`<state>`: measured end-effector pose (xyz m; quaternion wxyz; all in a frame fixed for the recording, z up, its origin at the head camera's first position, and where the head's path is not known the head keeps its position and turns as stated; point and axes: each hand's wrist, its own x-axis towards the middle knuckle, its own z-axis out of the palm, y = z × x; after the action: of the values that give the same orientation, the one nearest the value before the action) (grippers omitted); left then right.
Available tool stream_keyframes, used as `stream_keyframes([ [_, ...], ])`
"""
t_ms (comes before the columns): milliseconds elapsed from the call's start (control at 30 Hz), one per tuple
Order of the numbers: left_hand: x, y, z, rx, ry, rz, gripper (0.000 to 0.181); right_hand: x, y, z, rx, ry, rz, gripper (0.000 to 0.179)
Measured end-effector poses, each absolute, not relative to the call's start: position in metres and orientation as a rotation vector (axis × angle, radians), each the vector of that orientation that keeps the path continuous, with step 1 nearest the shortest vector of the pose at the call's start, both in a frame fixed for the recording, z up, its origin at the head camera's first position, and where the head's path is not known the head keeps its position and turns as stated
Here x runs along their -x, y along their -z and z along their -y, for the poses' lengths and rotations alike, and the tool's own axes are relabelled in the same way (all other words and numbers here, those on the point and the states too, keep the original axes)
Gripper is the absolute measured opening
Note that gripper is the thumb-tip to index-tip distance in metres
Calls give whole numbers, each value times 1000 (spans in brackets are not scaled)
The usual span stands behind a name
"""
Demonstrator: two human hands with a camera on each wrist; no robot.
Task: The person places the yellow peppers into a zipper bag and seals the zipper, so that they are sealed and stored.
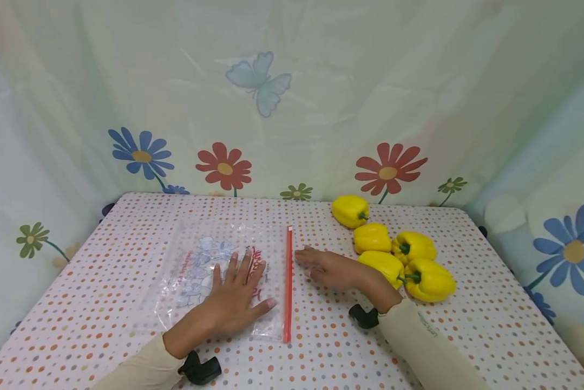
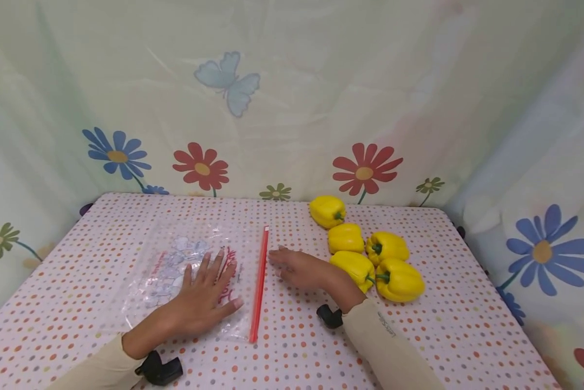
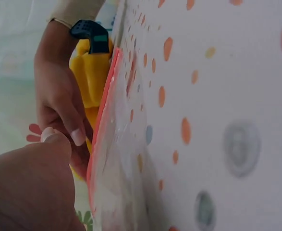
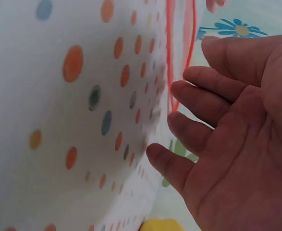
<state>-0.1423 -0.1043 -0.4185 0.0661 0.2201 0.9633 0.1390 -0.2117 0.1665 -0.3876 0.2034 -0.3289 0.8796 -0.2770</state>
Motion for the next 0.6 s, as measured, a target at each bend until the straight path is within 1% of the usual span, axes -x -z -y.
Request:
stream_keyframes([
  [133,143,422,101,-593,-384,-2884,91,216,390,-163,969,710,-2445,47],
  [267,144,424,101,-570,-377,-2858,93,220,394,-160,1007,687,-2439,51],
  [433,145,427,102,-609,-393,-2852,90,225,397,-157,987,660,-2477,53],
  [600,145,429,105,-678,-391,-2825,88,229,397,-155,905,653,-2497,52],
])
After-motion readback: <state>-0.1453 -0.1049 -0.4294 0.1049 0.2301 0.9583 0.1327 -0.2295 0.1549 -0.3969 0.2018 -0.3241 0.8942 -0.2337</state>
